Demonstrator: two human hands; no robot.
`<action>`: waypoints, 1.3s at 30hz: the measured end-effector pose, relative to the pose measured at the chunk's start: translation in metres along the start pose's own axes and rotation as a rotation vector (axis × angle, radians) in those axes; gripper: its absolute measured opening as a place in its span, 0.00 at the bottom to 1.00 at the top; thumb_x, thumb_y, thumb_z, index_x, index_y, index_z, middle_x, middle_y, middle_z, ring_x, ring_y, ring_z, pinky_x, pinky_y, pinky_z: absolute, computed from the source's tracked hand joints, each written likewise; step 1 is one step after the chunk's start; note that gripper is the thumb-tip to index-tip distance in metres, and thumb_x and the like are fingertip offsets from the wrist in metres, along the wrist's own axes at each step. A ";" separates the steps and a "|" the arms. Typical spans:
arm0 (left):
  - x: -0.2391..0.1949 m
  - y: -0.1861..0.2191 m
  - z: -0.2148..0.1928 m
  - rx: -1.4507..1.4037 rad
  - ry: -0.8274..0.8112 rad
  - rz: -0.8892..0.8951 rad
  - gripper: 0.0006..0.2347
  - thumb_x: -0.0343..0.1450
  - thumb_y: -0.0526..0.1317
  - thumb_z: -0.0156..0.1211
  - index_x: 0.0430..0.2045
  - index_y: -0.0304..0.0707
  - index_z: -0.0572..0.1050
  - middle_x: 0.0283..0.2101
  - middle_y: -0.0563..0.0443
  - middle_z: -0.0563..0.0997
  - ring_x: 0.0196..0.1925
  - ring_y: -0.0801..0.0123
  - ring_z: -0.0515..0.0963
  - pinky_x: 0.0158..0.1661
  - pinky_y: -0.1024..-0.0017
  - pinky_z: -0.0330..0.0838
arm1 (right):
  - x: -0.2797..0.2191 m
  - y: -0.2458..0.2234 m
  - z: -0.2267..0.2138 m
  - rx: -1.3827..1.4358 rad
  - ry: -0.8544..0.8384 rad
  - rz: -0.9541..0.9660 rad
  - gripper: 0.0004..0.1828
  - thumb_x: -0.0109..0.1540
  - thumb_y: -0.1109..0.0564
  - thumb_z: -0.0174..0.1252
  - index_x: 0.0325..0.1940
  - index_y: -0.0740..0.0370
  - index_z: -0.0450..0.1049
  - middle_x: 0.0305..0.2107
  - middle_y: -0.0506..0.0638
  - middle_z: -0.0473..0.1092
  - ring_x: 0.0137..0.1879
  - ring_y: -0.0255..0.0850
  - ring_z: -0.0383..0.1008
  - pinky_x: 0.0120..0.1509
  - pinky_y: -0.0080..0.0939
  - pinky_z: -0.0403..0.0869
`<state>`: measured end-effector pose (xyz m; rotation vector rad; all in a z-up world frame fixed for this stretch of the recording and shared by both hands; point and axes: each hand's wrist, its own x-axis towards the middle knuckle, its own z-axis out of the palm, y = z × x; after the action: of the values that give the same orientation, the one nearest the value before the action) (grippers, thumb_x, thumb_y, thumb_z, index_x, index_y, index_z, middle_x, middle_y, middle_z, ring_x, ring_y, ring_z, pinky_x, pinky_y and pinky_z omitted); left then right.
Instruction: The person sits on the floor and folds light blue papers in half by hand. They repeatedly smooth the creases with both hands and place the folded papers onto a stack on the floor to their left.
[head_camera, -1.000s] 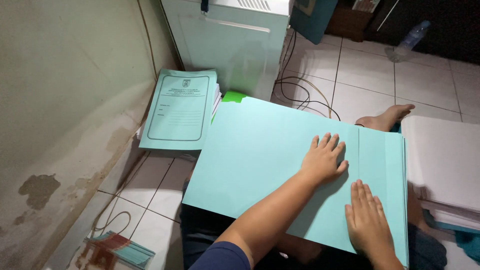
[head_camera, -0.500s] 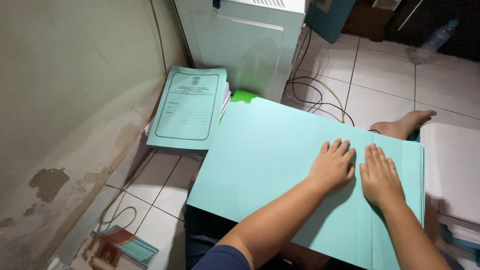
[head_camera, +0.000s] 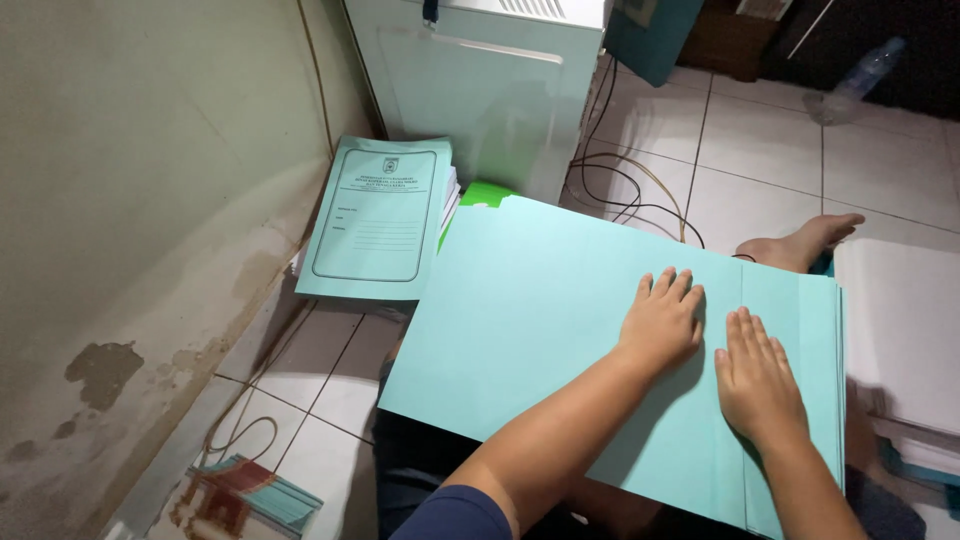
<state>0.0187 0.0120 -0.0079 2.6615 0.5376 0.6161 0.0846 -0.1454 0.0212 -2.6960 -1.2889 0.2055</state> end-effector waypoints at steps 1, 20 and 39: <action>0.000 0.000 -0.001 0.009 0.003 -0.002 0.24 0.71 0.44 0.47 0.63 0.37 0.68 0.72 0.40 0.66 0.77 0.47 0.60 0.73 0.45 0.49 | -0.017 0.004 0.010 -0.033 0.047 -0.034 0.36 0.70 0.44 0.29 0.82 0.57 0.40 0.80 0.49 0.39 0.84 0.40 0.36 0.83 0.46 0.39; -0.001 0.000 0.002 0.042 -0.027 -0.003 0.27 0.70 0.47 0.48 0.65 0.38 0.66 0.74 0.40 0.63 0.78 0.47 0.57 0.73 0.44 0.47 | 0.004 0.000 0.004 -0.014 -0.044 0.034 0.38 0.70 0.40 0.28 0.83 0.53 0.35 0.80 0.45 0.33 0.84 0.39 0.31 0.83 0.49 0.35; -0.003 0.003 -0.011 -0.036 0.050 0.032 0.22 0.69 0.44 0.50 0.58 0.36 0.72 0.70 0.36 0.67 0.76 0.42 0.61 0.72 0.40 0.50 | -0.063 -0.021 0.045 0.031 0.224 0.015 0.36 0.69 0.45 0.36 0.80 0.61 0.49 0.79 0.53 0.45 0.84 0.45 0.41 0.82 0.52 0.45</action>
<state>0.0111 0.0112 0.0015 2.6319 0.4938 0.6972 0.0213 -0.1787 -0.0153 -2.6141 -1.1895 -0.0721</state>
